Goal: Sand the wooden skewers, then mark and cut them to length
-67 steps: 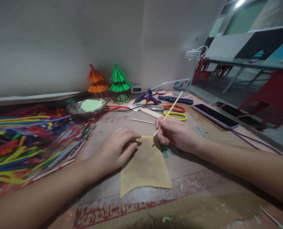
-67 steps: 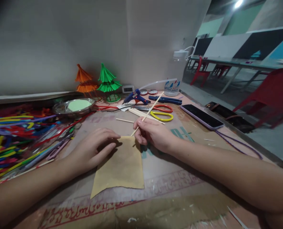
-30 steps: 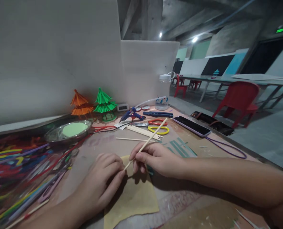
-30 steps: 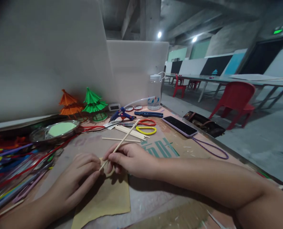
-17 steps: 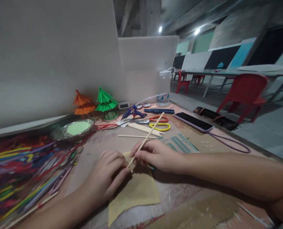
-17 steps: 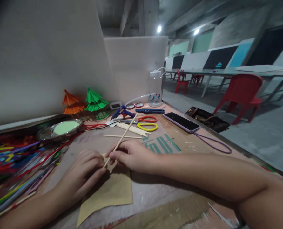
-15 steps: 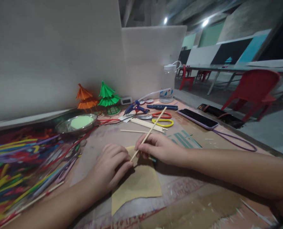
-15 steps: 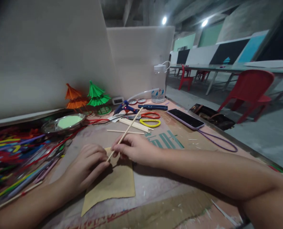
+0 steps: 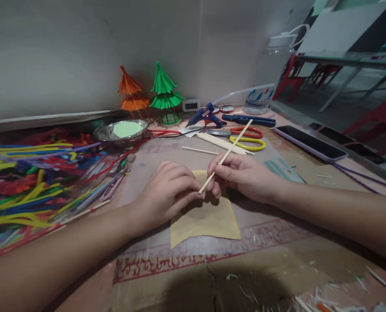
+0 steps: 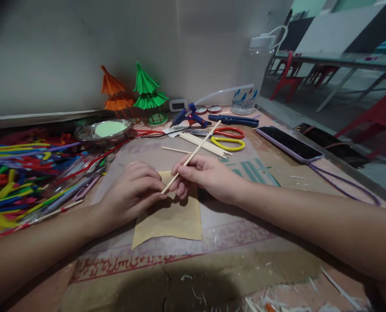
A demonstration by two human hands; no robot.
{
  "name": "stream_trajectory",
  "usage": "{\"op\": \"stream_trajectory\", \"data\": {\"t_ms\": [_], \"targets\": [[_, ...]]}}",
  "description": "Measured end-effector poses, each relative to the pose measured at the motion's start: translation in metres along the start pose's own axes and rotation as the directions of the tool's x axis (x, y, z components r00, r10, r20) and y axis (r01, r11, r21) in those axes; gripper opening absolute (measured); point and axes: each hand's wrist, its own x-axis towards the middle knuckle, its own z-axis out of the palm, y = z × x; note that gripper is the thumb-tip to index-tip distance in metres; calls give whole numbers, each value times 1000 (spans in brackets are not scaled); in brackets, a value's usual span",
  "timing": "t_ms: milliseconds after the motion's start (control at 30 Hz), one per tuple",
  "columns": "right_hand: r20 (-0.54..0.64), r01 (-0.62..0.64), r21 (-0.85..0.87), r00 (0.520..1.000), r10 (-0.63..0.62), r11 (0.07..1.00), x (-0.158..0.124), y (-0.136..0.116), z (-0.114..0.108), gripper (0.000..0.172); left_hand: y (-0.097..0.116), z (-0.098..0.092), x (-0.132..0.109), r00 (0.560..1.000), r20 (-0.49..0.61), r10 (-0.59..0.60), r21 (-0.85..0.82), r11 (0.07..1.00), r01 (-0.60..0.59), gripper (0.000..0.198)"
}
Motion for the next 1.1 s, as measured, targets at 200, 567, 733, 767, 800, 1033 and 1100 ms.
{"op": "stream_trajectory", "data": {"t_ms": [200,567,733,767,800,1033,1100], "targets": [[-40,24,-128,999,-29,992,1,-2,1,38,2,0,0,998,52,-42,-33,998,44,19],[31,124,-966,927,-374,227,-1,-17,-28,16,-11,5,1,966,217,-140,-2,990,144,23],[186,228,-947,964,-190,226,-2,-11,-15,23,-14,6,4,922,358,-149,9,988,156,35],[203,236,-945,966,-162,225,0,-10,-14,25,-13,5,5,918,370,-146,11,988,153,36],[205,234,-948,968,-148,215,1,-10,-15,26,-13,4,6,915,378,-141,14,989,147,37],[162,182,-979,970,-183,95,10,-6,-15,22,-7,0,9,904,402,-147,48,989,140,38],[216,236,-963,964,-153,129,9,-5,-12,24,-7,0,9,905,403,-137,50,991,128,37]]}}
